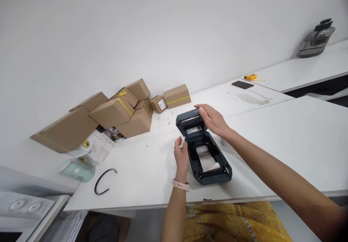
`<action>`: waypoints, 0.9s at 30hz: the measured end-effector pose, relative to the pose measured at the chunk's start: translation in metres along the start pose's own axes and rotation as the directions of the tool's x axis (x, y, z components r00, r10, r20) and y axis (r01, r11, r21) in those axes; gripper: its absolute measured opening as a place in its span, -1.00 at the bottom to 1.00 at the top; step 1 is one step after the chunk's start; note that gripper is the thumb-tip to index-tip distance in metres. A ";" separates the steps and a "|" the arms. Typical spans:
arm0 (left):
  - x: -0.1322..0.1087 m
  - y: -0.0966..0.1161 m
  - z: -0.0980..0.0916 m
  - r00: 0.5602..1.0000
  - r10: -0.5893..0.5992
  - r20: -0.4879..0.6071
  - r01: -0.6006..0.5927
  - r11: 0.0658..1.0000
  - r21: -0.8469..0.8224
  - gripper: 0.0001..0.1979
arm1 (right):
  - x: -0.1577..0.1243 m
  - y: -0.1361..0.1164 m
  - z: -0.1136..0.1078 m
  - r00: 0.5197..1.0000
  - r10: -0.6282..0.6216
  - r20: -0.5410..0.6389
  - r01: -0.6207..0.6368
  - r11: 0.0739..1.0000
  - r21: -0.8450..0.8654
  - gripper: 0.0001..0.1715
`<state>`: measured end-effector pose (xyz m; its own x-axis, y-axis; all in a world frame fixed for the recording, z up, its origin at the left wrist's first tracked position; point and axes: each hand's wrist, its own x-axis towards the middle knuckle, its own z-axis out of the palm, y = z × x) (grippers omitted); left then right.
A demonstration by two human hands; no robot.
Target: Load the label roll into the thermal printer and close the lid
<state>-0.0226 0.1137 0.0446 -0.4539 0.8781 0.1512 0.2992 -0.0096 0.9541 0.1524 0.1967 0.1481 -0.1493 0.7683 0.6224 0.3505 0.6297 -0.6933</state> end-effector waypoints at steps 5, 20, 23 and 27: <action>-0.001 -0.010 0.016 0.996 -0.006 0.093 -0.011 0.983 0.184 -0.46 | 0.052 0.015 0.010 0.984 0.160 0.076 -0.159 0.987 -0.012 -0.36; -0.004 -0.007 0.019 0.992 0.043 0.116 -0.079 0.941 0.329 -0.41 | -0.058 0.051 0.025 0.854 -0.160 0.495 0.341 0.891 -0.300 -0.72; -0.003 -0.008 0.020 0.994 0.044 0.102 -0.076 0.939 0.335 -0.40 | -0.062 0.068 0.050 0.786 -0.146 0.601 0.400 0.861 -0.315 -0.85; -0.003 -0.012 0.019 0.995 0.028 0.091 -0.057 0.940 0.336 -0.38 | -0.065 0.083 0.076 0.758 -0.118 0.641 0.418 0.843 -0.339 -0.77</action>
<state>-0.0093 0.1200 0.0275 -0.3673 0.9172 0.1542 0.5895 0.1013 0.8014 0.1206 0.2077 0.0230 -0.7475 0.5819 0.3204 0.5465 0.8129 -0.2012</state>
